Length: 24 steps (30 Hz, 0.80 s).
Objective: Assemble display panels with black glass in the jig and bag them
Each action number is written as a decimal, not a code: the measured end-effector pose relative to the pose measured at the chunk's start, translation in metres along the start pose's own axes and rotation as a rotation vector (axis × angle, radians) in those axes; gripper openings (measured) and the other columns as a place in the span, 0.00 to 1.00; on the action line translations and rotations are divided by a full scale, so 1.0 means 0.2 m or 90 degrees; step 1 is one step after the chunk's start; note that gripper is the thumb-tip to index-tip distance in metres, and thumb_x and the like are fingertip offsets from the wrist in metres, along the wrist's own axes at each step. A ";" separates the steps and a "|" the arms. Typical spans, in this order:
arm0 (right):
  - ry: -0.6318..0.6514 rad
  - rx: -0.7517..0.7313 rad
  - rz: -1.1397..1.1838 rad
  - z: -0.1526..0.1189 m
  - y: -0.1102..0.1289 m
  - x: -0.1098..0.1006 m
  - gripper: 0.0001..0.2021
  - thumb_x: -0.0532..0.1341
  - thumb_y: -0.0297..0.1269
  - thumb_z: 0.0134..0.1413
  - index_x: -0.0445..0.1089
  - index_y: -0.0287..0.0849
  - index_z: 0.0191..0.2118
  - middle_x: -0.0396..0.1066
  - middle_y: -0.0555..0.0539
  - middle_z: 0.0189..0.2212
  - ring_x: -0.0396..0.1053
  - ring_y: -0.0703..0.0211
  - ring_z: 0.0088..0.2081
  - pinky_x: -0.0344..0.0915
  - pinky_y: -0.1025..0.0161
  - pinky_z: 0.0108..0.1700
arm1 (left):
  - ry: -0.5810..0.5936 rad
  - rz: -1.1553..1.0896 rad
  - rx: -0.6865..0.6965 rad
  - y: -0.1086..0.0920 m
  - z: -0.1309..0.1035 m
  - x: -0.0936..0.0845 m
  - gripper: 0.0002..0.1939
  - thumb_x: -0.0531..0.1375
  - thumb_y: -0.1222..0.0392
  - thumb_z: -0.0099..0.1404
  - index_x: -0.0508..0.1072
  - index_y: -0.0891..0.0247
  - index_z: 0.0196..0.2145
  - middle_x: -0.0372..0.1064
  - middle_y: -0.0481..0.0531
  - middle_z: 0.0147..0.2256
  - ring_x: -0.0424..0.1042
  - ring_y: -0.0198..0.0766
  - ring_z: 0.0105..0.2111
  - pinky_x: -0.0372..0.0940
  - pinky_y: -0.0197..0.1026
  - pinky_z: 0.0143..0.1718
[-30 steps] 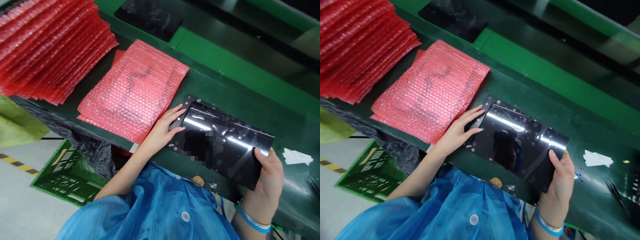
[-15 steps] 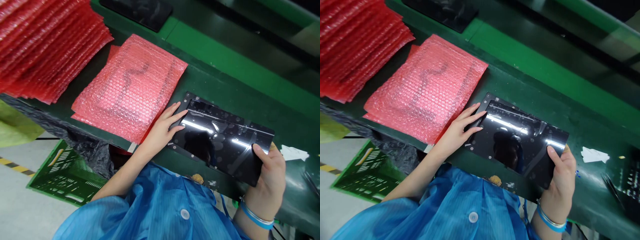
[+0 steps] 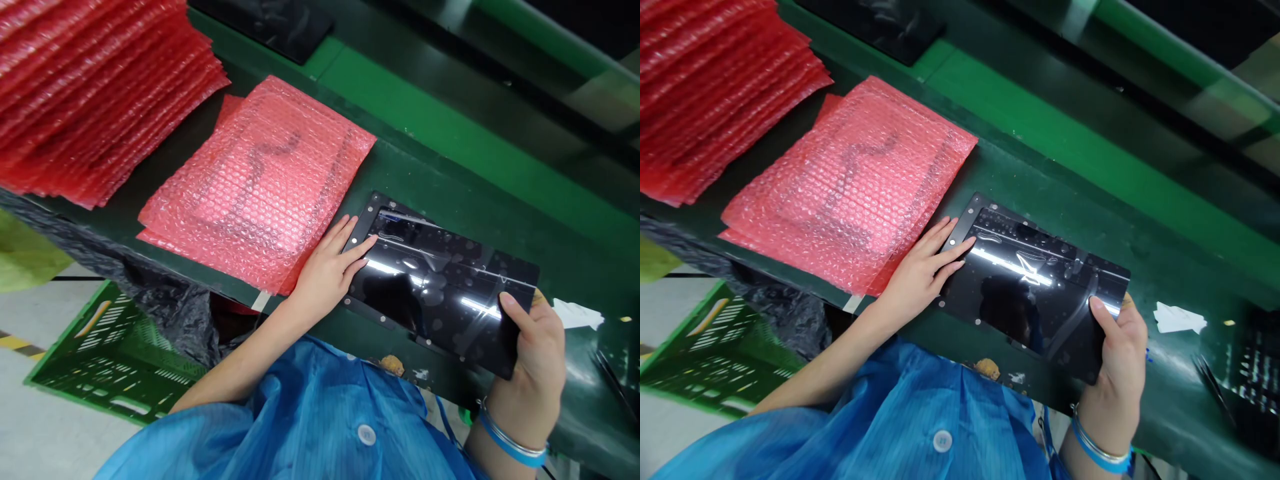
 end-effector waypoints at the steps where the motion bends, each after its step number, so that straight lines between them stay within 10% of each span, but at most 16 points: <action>1: -0.003 0.001 -0.001 0.01 -0.01 0.00 0.21 0.73 0.43 0.28 0.72 0.44 0.34 0.76 0.50 0.31 0.71 0.57 0.29 0.69 0.59 0.33 | 0.000 0.003 0.002 0.00 0.00 0.00 0.20 0.53 0.57 0.74 0.68 0.56 0.61 0.54 0.59 0.68 0.49 0.50 0.69 0.55 0.63 0.65; 7: 0.032 0.002 -0.030 0.04 -0.04 0.01 0.24 0.72 0.49 0.28 0.72 0.44 0.36 0.73 0.53 0.27 0.65 0.61 0.24 0.64 0.61 0.30 | 0.002 0.028 0.011 -0.01 0.00 0.01 0.22 0.56 0.52 0.72 0.68 0.57 0.61 0.53 0.61 0.68 0.50 0.52 0.69 0.55 0.64 0.65; 14: 0.001 -0.219 -0.608 0.20 0.15 -0.09 0.33 0.54 0.70 0.47 0.60 0.47 0.10 0.56 0.49 0.09 0.47 0.62 0.16 0.44 0.61 0.25 | 0.000 0.005 0.000 0.02 0.00 -0.01 0.22 0.56 0.52 0.72 0.68 0.55 0.61 0.53 0.59 0.68 0.50 0.50 0.69 0.54 0.64 0.65; 18: 0.008 -0.225 -0.582 0.35 0.15 -0.10 0.33 0.52 0.71 0.48 0.63 0.47 0.13 0.58 0.49 0.09 0.54 0.60 0.16 0.49 0.60 0.26 | 0.001 0.054 0.000 0.02 0.01 -0.03 0.21 0.56 0.52 0.71 0.70 0.56 0.60 0.52 0.61 0.68 0.51 0.52 0.69 0.56 0.63 0.65; 24: 0.119 -0.177 -0.416 0.49 0.02 -0.05 0.35 0.55 0.79 0.32 0.62 0.45 0.20 0.63 0.52 0.13 0.56 0.65 0.17 0.53 0.63 0.25 | 0.031 0.133 0.146 -0.38 0.00 0.17 0.22 0.56 0.60 0.71 0.68 0.62 0.61 0.50 0.64 0.69 0.47 0.55 0.70 0.58 0.62 0.63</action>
Point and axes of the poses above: each hand's wrist, its own z-axis towards the middle knuckle, its own x-axis out of the palm, y = z × x, the point moved 10 cm from there along z, towards the middle knuckle
